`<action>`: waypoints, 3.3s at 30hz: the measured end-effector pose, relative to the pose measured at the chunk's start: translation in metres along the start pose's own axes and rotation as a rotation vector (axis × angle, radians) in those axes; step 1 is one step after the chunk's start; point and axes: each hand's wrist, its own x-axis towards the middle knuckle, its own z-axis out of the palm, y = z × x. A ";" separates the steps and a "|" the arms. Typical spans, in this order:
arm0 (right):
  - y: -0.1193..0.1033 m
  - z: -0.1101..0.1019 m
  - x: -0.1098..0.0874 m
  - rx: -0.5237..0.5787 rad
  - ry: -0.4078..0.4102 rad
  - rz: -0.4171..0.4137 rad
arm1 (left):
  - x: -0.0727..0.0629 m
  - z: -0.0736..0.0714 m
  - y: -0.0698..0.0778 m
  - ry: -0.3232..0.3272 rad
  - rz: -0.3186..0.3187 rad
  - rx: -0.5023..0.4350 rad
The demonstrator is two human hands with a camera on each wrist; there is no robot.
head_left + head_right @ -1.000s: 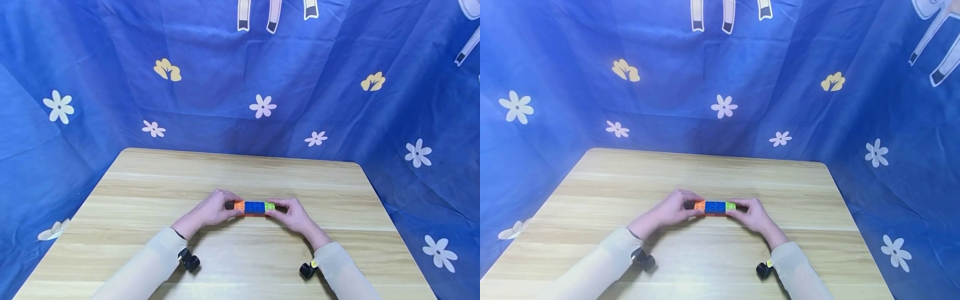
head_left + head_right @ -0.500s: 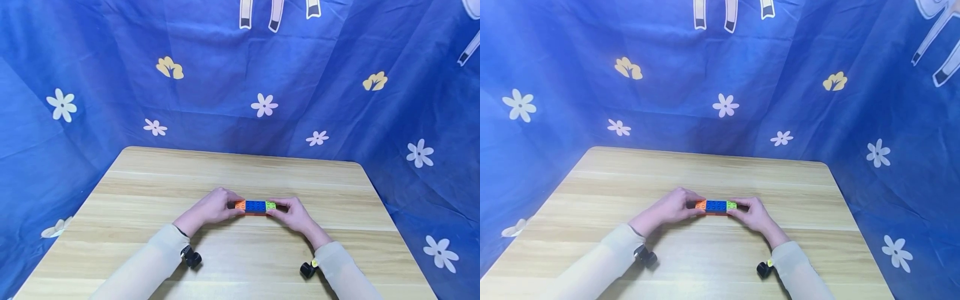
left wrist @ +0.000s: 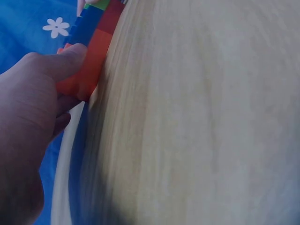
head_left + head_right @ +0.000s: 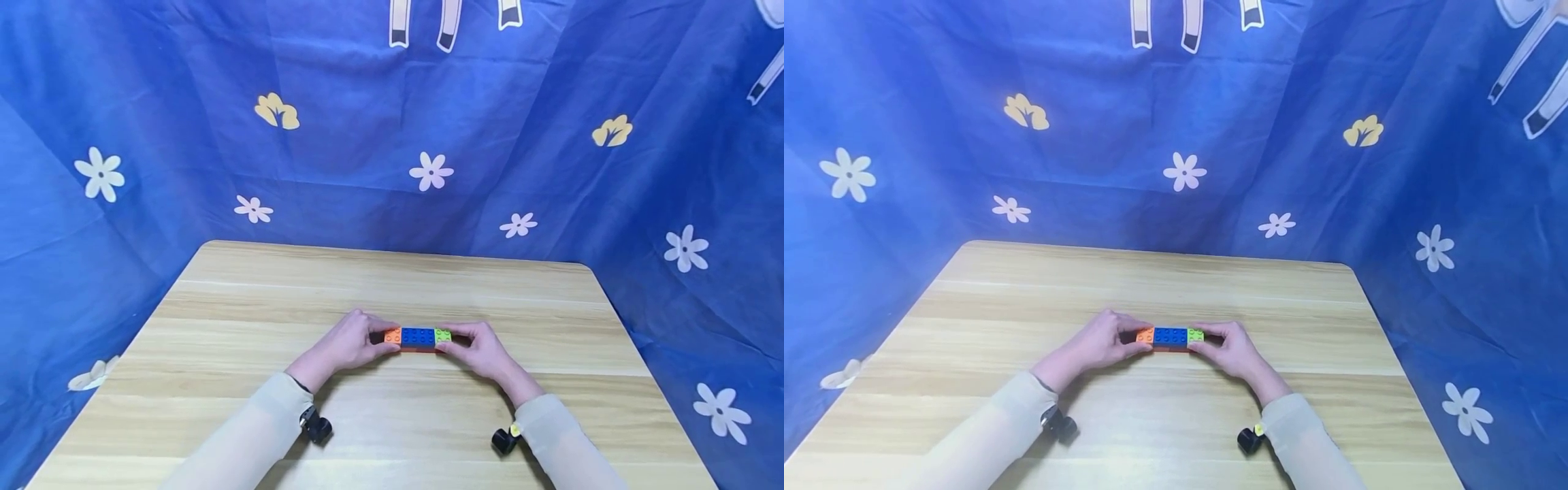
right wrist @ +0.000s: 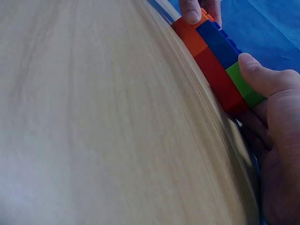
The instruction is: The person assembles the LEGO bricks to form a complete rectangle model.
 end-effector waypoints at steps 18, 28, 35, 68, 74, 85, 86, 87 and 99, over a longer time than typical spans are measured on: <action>0.000 0.002 0.001 0.016 -0.003 -0.022 | 0.008 -0.001 -0.003 -0.055 -0.035 -0.142; 0.001 -0.002 0.000 0.014 -0.013 -0.014 | 0.008 0.006 -0.004 -0.003 0.024 -0.120; 0.001 -0.001 -0.002 0.012 -0.008 0.003 | 0.003 0.010 -0.006 -0.010 -0.034 -0.172; -0.014 0.005 0.009 -0.241 0.064 -0.307 | 0.016 -0.002 -0.011 -0.070 -0.193 -0.323; -0.010 0.007 0.010 -0.261 0.061 -0.320 | 0.017 -0.002 -0.013 -0.081 -0.175 -0.318; -0.008 0.003 0.012 -0.266 0.045 -0.317 | 0.008 -0.002 -0.011 0.003 0.048 -0.104; -0.009 0.002 0.012 -0.266 0.043 -0.317 | 0.007 -0.001 -0.011 0.003 0.040 -0.100; -0.009 0.002 0.012 -0.267 0.041 -0.316 | 0.007 0.000 -0.011 0.003 0.025 -0.098; -0.003 -0.001 0.017 -0.165 0.013 -0.214 | 0.007 0.005 -0.021 -0.024 -0.128 -0.279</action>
